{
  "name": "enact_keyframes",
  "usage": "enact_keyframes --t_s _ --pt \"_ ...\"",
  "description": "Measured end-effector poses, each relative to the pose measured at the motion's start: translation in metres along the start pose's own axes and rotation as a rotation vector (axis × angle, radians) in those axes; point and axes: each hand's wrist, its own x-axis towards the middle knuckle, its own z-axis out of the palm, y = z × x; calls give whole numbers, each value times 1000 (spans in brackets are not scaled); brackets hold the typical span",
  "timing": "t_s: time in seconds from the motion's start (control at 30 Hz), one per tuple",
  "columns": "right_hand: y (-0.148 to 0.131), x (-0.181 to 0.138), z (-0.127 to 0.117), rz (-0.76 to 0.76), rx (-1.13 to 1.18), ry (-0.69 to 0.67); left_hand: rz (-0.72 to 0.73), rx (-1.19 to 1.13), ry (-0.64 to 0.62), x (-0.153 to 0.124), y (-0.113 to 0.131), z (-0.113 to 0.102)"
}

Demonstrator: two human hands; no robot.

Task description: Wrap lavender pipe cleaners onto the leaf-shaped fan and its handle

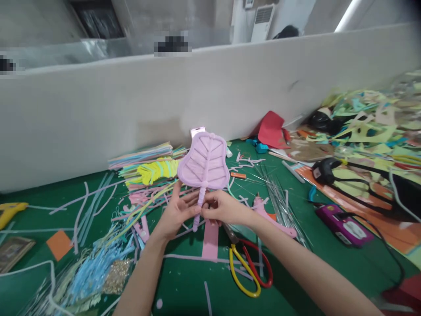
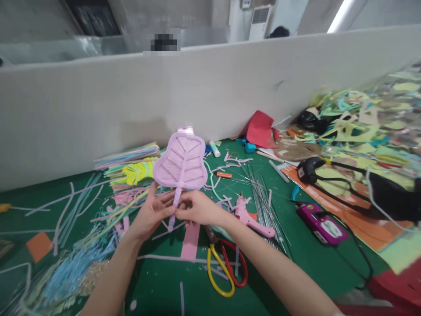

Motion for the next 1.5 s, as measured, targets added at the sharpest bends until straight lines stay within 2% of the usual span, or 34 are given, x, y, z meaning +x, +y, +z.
enact_keyframes --t_s 0.23,0.37,0.57,0.77,0.9,0.97,1.07,1.13,1.27,1.4,1.5 --pt "-5 7 -16 -58 -175 -85 -15 0 33 5 -18 -5" --pt "-5 12 -20 -35 -199 -148 21 -17 64 6 -23 -8" --pt "-6 13 -19 10 -212 -145 58 -81 106 9 -35 -17" --pt "-7 11 -16 50 -182 -133 67 -37 131 6 -27 -19" --pt "-6 7 -12 55 -200 -123 121 -22 236 7 -19 -14" --pt "-9 3 -8 28 -260 -35 140 -22 301 7 -15 -12" --pt "-20 -7 -3 -58 -336 229 151 -51 356 5 -7 -5" --pt "-28 -13 2 -112 -352 354 153 -84 372 2 -2 2" --pt "-38 -19 11 -249 -416 455 165 -154 424 -2 6 20" --pt "-38 -20 20 -399 -537 603 166 -175 453 -6 11 35" --pt "-39 -23 23 -447 -607 696 219 -145 464 -11 15 42"
